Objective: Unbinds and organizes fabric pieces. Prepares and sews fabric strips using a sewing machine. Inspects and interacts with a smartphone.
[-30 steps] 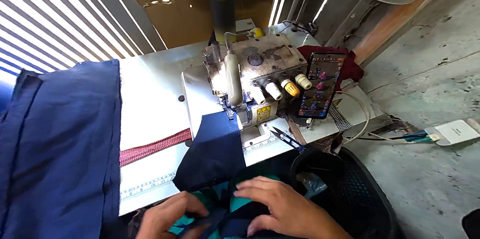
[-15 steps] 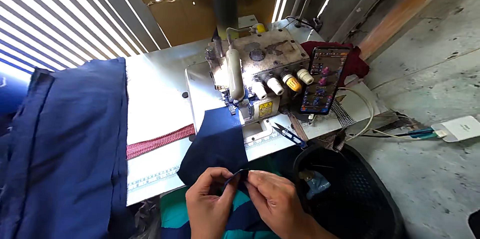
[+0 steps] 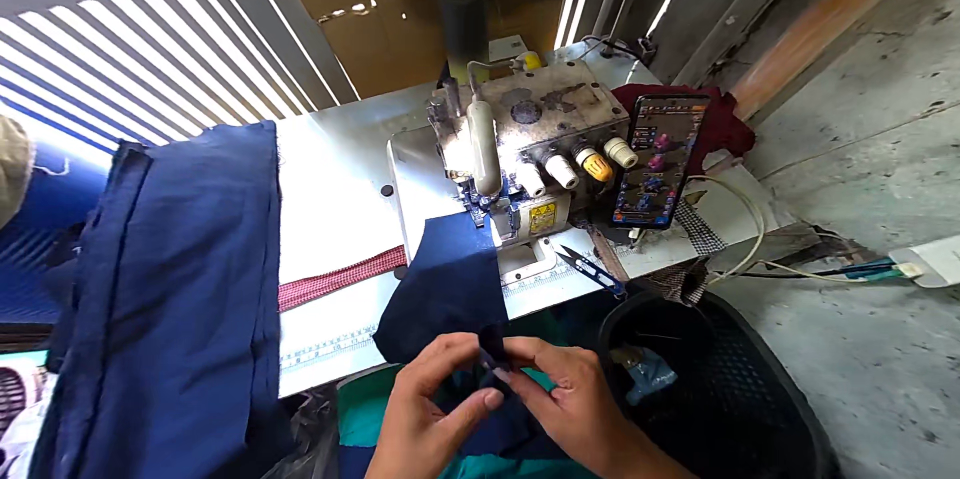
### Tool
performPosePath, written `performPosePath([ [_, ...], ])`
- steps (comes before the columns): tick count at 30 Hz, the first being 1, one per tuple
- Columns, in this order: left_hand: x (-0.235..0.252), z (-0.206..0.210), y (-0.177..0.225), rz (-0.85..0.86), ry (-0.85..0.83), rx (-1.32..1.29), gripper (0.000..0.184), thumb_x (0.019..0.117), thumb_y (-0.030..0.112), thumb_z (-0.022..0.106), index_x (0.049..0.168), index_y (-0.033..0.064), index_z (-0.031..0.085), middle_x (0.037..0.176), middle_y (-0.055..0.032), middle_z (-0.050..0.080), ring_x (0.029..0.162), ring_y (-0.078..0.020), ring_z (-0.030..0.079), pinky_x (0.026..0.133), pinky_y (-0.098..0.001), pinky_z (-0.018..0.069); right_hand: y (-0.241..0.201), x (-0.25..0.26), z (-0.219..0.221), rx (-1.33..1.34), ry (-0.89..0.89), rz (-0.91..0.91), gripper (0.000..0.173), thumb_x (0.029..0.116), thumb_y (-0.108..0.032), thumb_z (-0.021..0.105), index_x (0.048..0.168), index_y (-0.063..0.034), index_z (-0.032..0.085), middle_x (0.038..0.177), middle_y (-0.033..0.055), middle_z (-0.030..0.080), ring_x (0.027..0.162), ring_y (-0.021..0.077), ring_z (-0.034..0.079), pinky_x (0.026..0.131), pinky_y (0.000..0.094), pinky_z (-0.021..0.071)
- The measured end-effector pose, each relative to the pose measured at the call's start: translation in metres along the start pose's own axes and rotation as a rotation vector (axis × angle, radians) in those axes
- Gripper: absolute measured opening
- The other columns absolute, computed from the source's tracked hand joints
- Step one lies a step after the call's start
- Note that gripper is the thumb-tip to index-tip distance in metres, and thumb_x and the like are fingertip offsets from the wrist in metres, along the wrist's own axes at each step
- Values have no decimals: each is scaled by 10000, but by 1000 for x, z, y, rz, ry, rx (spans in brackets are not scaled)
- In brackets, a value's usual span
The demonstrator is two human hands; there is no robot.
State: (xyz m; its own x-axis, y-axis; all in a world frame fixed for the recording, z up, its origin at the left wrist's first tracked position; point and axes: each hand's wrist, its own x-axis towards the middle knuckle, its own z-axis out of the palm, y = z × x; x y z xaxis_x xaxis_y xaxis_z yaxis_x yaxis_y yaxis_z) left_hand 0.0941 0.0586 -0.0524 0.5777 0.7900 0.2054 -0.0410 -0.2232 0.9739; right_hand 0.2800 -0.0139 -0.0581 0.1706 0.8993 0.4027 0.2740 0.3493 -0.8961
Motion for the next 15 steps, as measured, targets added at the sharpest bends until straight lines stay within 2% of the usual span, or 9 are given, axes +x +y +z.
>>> performPosePath([
  [3, 0, 5, -2, -57, 72, -86, 138, 902, 285, 783, 935, 154, 809, 1055, -12, 743, 998, -108, 691, 867, -250, 587, -2, 0, 5, 72, -75, 83, 323, 955, -68, 697, 1240, 11, 567, 1042, 28, 765, 970, 63, 734, 884, 237, 614],
  [4, 1, 4, -1, -53, 101, -99, 125, 903, 289, 782, 886, 168, 809, 1011, 0, 746, 972, -95, 689, 850, -238, 579, -2, -1, 5, 104, -125, 133, 383, 950, -81, 713, 1283, -1, 543, 1028, 18, 765, 958, 62, 733, 879, 243, 614],
  [6, 2, -6, 8, 6, 112, -131, 110, 917, 305, 770, 895, 203, 807, 1011, 21, 750, 982, -93, 692, 869, -251, 578, 7, -2, -4, 247, -309, 260, 435, 930, -92, 739, 1318, -30, 552, 976, 27, 753, 874, 71, 727, 820, 266, 618],
  [8, 4, -23, 24, 98, 94, -103, 88, 945, 314, 741, 948, 244, 794, 1047, 56, 740, 1013, -91, 684, 900, -261, 566, 23, -4, -19, 398, -571, 379, 376, 911, -65, 752, 1260, -10, 624, 898, 67, 738, 769, 87, 704, 746, 282, 606],
  [10, 7, -36, 38, 176, 79, -7, 73, 956, 269, 735, 982, 234, 793, 1043, 63, 737, 1030, -97, 680, 922, -262, 557, 36, -7, -32, 329, -722, 410, 345, 905, -87, 762, 1225, -3, 666, 825, 74, 719, 709, 96, 670, 704, 286, 576],
  [11, 8, -38, 42, 193, 79, 57, 57, 949, 247, 742, 959, 215, 789, 1028, 57, 740, 1027, -103, 686, 923, -265, 563, 39, -7, -36, 229, -711, 390, 386, 892, -124, 787, 1247, -28, 671, 869, 71, 736, 763, 110, 693, 746, 311, 587],
  [12, 7, -36, 42, 187, 78, 113, 52, 940, 237, 751, 920, 197, 779, 1011, 49, 744, 1020, -108, 691, 913, -271, 572, 39, -7, -37, 149, -658, 344, 478, 873, -179, 814, 1304, -50, 654, 1003, 61, 756, 903, 115, 720, 843, 332, 603],
  [14, 4, -19, 32, 133, 68, 146, 94, 932, 241, 757, 876, 169, 776, 973, 34, 747, 984, -101, 696, 873, -270, 586, 34, 3, -34, 185, -545, 217, 746, 869, -365, 813, 1457, -6, 527, 1350, 110, 643, 1238, 167, 620, 1045, 357, 534],
  [15, 2, -8, 26, 104, 44, 128, 97, 937, 243, 750, 886, 165, 776, 957, 34, 744, 968, -89, 691, 860, -264, 581, 29, 9, -30, 258, -504, 163, 878, 863, -473, 794, 1497, 31, 456, 1446, 148, 577, 1329, 204, 564, 1105, 375, 498],
])
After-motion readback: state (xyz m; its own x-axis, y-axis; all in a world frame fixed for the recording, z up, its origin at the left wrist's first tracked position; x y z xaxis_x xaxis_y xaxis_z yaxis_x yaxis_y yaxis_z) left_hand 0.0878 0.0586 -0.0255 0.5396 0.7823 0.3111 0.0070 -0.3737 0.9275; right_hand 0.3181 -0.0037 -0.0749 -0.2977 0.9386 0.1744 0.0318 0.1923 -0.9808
